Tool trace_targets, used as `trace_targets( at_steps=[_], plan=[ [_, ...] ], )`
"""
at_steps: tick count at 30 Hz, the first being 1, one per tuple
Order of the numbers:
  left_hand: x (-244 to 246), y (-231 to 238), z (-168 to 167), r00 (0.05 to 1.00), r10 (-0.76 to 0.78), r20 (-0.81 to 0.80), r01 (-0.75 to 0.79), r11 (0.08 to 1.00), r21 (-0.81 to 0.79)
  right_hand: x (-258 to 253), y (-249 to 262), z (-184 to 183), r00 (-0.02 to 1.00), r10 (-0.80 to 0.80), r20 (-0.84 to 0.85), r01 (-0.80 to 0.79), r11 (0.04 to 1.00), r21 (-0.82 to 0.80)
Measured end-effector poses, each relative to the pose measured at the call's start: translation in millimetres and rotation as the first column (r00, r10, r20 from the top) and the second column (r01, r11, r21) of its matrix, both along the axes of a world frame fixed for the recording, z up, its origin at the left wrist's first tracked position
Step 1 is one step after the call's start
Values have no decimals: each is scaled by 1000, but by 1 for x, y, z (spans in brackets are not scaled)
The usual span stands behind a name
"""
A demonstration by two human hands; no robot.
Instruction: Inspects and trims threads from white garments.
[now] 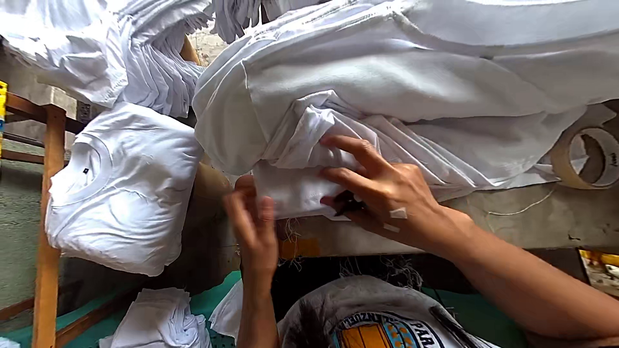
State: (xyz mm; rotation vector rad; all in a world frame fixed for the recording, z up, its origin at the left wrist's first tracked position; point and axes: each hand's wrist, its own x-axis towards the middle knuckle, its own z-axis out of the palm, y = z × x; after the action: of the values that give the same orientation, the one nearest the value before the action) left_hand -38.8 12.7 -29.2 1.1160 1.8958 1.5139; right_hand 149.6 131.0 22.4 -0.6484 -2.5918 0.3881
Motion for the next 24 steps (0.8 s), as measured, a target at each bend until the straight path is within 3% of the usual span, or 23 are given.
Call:
trace_targets(
  at_steps=[4,8,12,14,15,17,18,19,20,22,23,24],
  plan=[
    [1,-20,-13,997,8,-78,-6,1000,23,3,-4,-11,998,64,-29,-62,997,55],
    [-10,-31,-11,969,133,-207,-106,985,134,3,-1,-10,993,82,-79,-82,997,10],
    [14,-6,7,854,205,-477,-137,975,174,6,8,17,989,112,-101,-127,979,-157],
    [17,16,4,827,248,-505,-151,963,225,11,18,34,983,100,-151,-127,975,-182],
    [18,25,4,880,247,-407,-136,950,283,10,22,37,980,72,-183,-104,980,-172],
    [22,34,13,994,67,84,-96,907,409,1,28,30,982,-47,-184,30,995,-94],
    [23,34,18,912,-85,401,-114,887,447,-6,30,20,980,-127,-157,121,992,-43],
    [23,34,22,741,-194,643,-162,877,452,-12,30,12,976,-189,-112,189,982,-9],
    [22,33,23,574,-269,774,-194,873,447,-16,30,9,972,-226,-60,227,974,9],
    [18,30,21,354,-390,850,-211,852,479,-19,25,11,967,-256,5,256,967,22],
    [18,27,19,327,-421,846,-207,842,499,-18,19,13,963,-271,3,271,963,15],
    [18,26,18,369,-414,832,-205,837,507,-18,11,14,959,-283,-14,283,959,4]
  ],
)
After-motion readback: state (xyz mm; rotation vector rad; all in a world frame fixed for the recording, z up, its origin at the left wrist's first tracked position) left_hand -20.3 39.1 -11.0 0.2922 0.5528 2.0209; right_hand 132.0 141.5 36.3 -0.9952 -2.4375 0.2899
